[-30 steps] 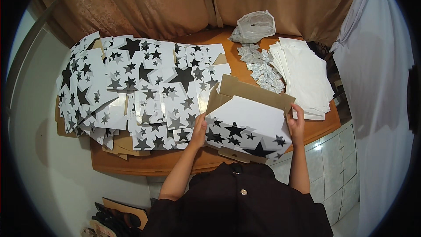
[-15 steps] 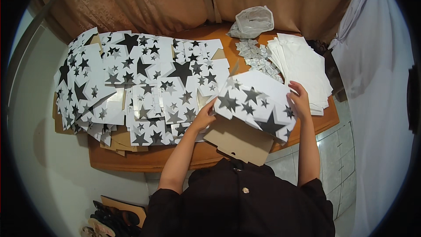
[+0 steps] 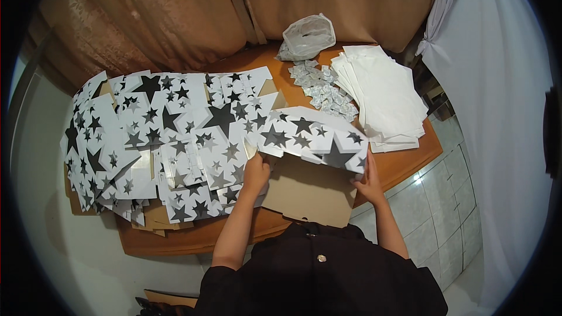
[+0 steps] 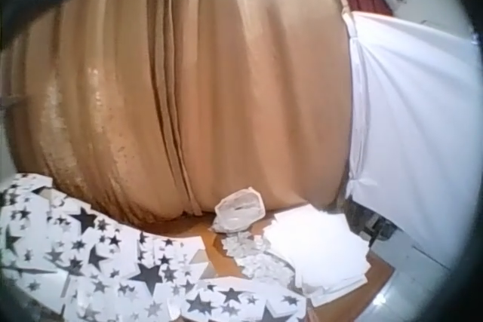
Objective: The recorder is folding star-patterned cardboard into boxes, lining them with tissue paper, and stacking them on a shelf.
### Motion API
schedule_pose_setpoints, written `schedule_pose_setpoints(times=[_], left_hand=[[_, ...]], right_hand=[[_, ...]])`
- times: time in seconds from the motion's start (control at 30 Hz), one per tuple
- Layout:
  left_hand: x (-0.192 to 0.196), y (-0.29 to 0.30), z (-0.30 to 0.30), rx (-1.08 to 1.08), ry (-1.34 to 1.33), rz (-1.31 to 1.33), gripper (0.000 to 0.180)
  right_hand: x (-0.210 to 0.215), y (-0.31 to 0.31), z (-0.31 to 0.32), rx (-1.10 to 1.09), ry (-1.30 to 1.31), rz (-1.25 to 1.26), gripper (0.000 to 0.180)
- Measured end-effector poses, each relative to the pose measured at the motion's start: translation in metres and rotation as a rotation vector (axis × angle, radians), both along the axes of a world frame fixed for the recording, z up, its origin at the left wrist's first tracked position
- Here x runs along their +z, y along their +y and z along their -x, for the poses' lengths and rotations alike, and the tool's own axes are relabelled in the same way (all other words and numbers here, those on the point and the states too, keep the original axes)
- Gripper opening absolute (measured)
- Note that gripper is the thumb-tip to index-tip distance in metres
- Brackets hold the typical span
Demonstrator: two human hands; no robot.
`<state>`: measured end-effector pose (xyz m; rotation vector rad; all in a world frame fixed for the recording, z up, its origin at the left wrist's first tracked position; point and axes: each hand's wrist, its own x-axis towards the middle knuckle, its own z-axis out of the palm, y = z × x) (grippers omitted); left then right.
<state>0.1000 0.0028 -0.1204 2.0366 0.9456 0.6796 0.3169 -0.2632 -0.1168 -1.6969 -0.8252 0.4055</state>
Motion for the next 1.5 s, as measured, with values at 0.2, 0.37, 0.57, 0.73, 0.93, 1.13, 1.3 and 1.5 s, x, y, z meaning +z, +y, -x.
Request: schedule_pose_setpoints(times=[0.2,0.37,0.57,0.73,0.93,1.13,1.3,1.5], left_hand=[[0.018,0.003,0.013,-0.532,-0.071,0.372,0.07],[0.001,0.004,0.011,-0.426,-0.209,0.402,0.061],[-0.017,0.004,-0.007,-0.006,-0.125,-0.156,0.034],[-0.017,-0.015,-0.008,0.109,-0.108,-0.063,0.036],[0.01,-0.012,0.008,-0.306,-0.594,0.359,0.078],[0.015,-0.006,0.006,-0.117,-0.147,0.111,0.056],[0.01,-0.003,0.003,-0.087,-0.271,-0.226,0.048],[0.017,-0.001,-0.013,-0.052,-0.412,-0.348,0.05]], right_hand=[[-0.01,-0.008,-0.021,-0.11,0.198,-0.053,0.05],[-0.001,-0.009,-0.019,-0.203,0.118,0.053,0.035],[-0.02,0.002,0.002,-0.311,-0.206,0.218,0.054],[-0.047,-0.001,0.014,-0.347,-0.117,0.132,0.083],[0.014,-0.001,0.021,-0.135,0.21,-0.41,0.113],[0.018,0.0,0.016,-0.127,-0.408,0.065,0.049],[0.005,0.003,0.01,-0.116,-0.171,-0.111,0.047],[0.018,0.02,-0.013,-0.295,0.781,-0.314,0.054]])
